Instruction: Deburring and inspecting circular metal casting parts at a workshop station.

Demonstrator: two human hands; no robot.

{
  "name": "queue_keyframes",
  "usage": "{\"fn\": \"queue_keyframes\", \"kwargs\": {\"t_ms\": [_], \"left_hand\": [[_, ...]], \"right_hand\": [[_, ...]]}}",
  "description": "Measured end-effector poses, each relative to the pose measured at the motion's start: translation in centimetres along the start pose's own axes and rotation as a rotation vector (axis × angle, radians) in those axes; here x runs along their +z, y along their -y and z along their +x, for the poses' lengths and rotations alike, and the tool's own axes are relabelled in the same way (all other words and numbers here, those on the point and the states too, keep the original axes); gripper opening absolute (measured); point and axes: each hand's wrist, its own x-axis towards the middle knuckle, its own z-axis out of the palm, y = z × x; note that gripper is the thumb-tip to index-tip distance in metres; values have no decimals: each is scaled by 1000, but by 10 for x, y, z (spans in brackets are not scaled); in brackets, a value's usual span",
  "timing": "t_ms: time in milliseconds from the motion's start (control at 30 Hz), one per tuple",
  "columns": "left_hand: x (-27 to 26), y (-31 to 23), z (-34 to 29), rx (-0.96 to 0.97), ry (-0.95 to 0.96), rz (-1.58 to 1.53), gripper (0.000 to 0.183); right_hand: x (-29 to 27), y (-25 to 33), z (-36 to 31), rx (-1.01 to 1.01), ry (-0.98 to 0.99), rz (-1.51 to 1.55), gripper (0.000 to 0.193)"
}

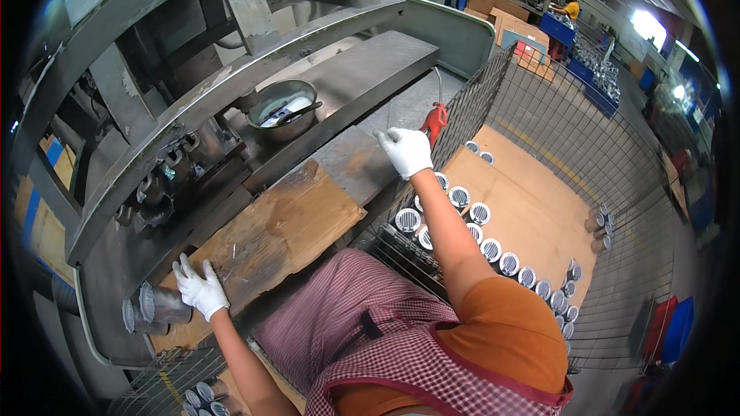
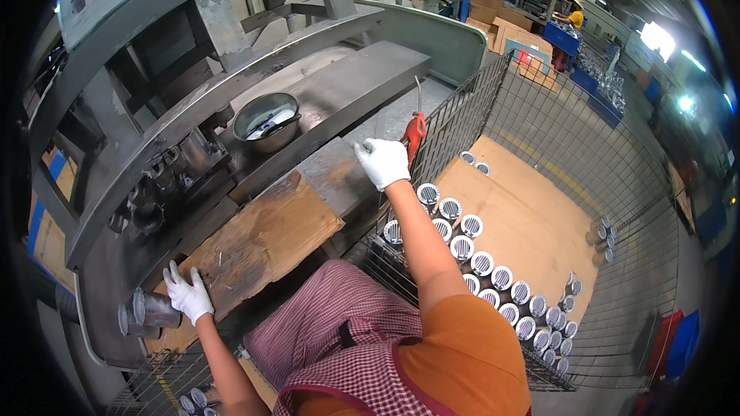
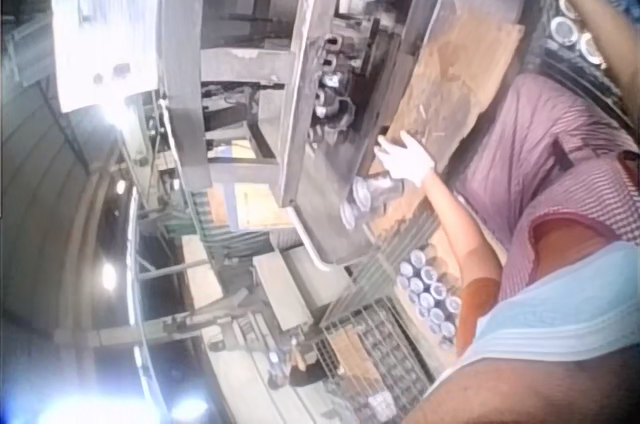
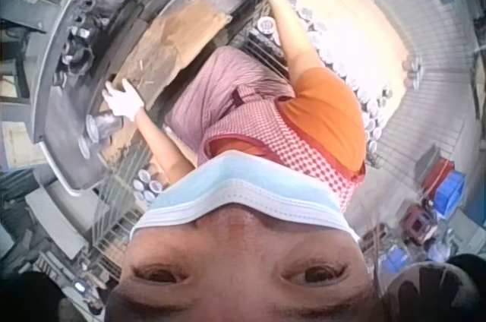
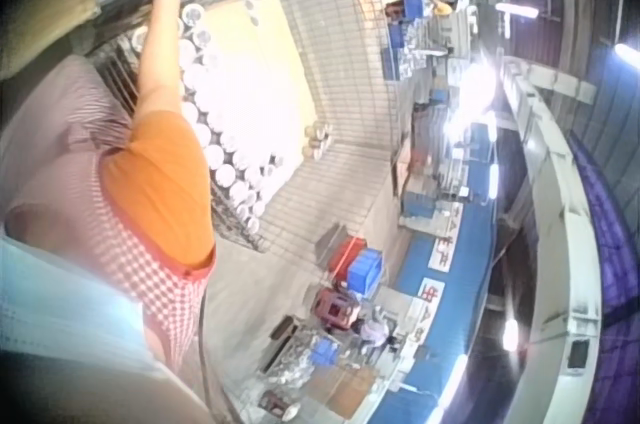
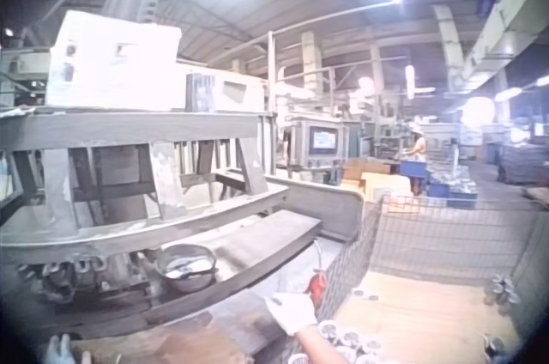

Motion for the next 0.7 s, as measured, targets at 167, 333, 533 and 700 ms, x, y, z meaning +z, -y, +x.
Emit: {"fn": "queue_keyframes", "kwargs": {"t_ms": [167,333,533,700], "left_hand": [[-14,0,-1,-62,-56,-6,62],[-22,-9,6,-14,81,-62,39],[-2,-6,-2,-70,60,-20,50],[-10,-5,-2,-121,-36,40,50]], "right_hand": [[10,7,0,-28,-22,-5,42],[9,-4,-1,-6,-54,11,39],[11,-13,-1,9,-125,125,44],[14,-7,1,21,-104,185,46]]}}
